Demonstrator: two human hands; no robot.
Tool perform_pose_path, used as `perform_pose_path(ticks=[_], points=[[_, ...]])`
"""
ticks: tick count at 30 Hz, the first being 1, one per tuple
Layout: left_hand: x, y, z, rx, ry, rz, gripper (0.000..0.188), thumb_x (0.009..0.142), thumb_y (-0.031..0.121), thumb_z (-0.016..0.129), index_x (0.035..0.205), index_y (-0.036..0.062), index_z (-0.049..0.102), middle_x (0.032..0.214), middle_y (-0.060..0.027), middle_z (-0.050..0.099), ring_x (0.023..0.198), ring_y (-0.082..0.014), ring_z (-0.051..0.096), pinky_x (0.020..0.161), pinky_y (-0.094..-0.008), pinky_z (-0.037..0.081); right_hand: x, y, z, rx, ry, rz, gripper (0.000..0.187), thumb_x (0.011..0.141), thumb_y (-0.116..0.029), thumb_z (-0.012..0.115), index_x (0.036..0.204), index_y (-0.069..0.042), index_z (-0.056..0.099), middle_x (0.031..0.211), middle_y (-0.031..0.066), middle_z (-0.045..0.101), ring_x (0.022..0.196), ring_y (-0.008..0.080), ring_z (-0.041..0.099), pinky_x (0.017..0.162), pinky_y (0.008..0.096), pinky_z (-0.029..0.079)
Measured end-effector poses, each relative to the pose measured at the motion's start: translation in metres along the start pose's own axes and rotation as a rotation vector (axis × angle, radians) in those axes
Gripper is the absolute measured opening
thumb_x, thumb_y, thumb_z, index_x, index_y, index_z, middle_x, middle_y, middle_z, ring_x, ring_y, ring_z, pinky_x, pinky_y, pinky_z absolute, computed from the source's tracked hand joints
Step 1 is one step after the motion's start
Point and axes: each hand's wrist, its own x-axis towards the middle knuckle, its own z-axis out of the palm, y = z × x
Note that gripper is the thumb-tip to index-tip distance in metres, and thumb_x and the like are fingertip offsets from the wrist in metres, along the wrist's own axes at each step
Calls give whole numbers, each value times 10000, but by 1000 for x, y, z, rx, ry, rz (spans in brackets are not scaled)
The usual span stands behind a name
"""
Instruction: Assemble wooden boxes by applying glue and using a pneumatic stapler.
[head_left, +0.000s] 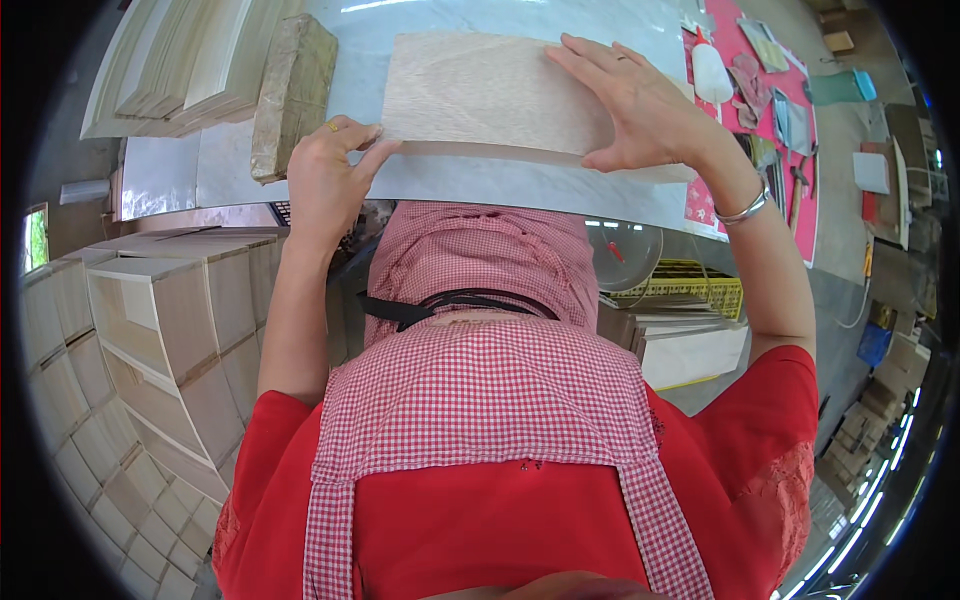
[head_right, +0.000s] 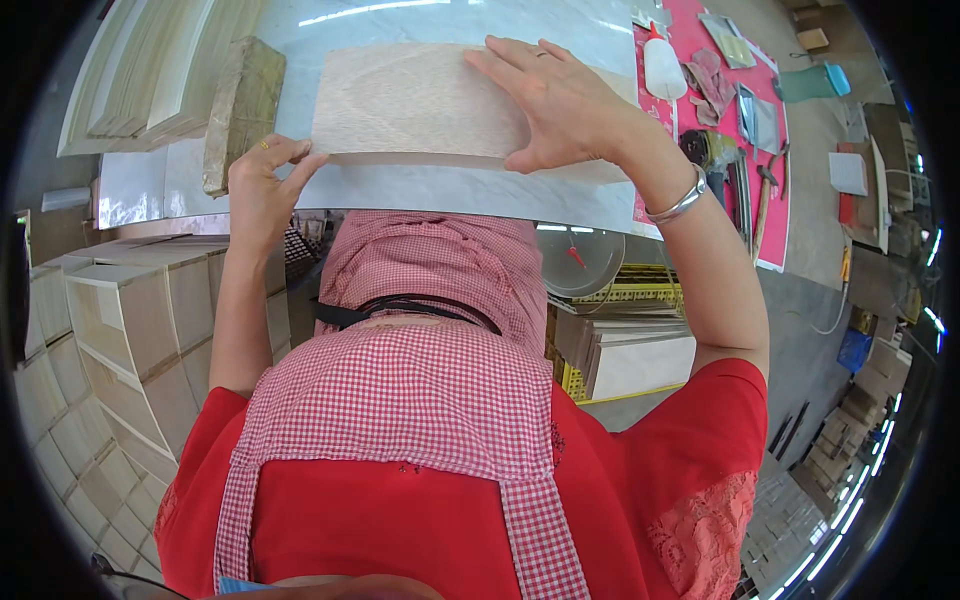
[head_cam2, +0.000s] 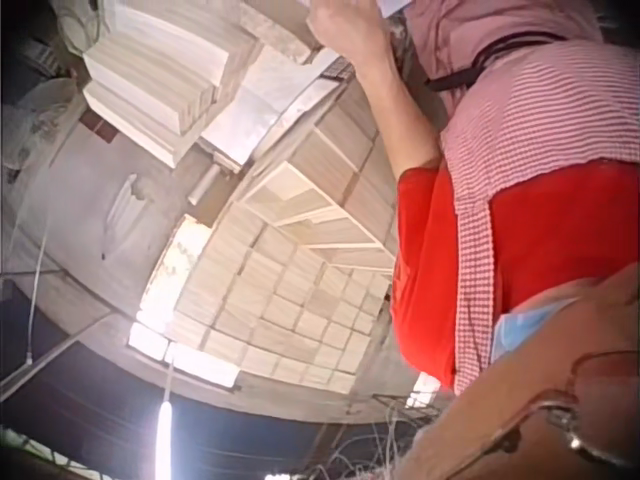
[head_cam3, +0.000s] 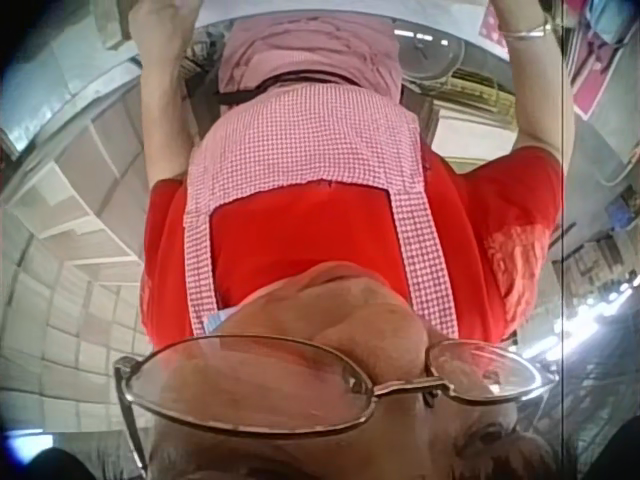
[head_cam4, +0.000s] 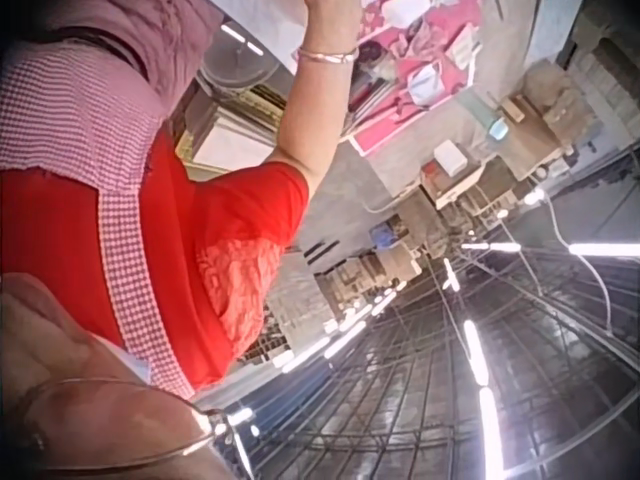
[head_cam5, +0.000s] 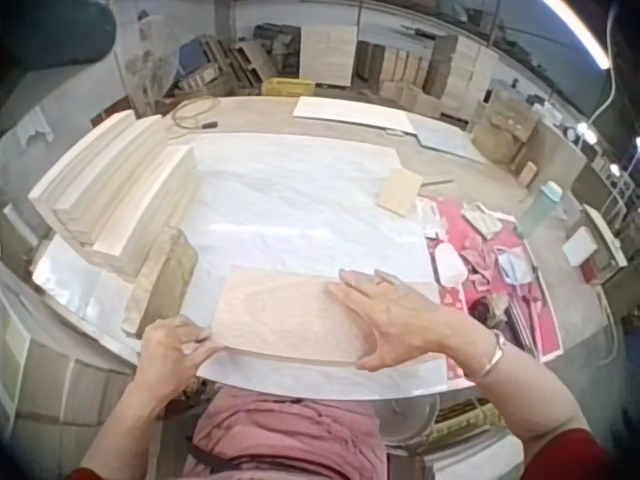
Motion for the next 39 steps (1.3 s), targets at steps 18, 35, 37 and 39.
perform_pose_path(ticks=[18, 35, 37, 39], points=[[4, 2, -4, 41, -59, 17, 235, 789, 202, 775, 883, -9, 735, 821, -129, 686, 742, -280, 662, 673, -359, 497, -144, -24, 16, 280, 469, 722, 110, 850, -35, 701, 944, 17, 682, 771, 93, 649, 651, 120, 599, 602, 257, 470], [5, 5, -5, 117, -77, 21, 222, 784, 173, 777, 892, -15, 730, 803, -129, 680, 754, -283, 663, 682, -360, 498, -141, -20, 33, 304, 513, 636, 77, 844, -50, 715, 856, 19, 682, 687, 88, 637, 558, 129, 586, 526, 293, 444], [4, 5, -7, 98, -81, -1, 235, 789, 177, 776, 901, -23, 724, 808, -136, 678, 769, -292, 665, 690, -360, 502, -142, -18, 33, 359, 515, 645, 80, 846, -53, 716, 852, 19, 682, 682, 86, 637, 561, 126, 586, 530, 295, 443], [4, 4, -12, 150, -119, 8, 254, 788, 189, 778, 913, -23, 716, 839, -138, 681, 784, -293, 668, 694, -356, 505, -147, -16, 31, 444, 472, 659, 109, 846, -58, 720, 914, 16, 678, 724, 98, 652, 615, 156, 614, 572, 306, 468]])
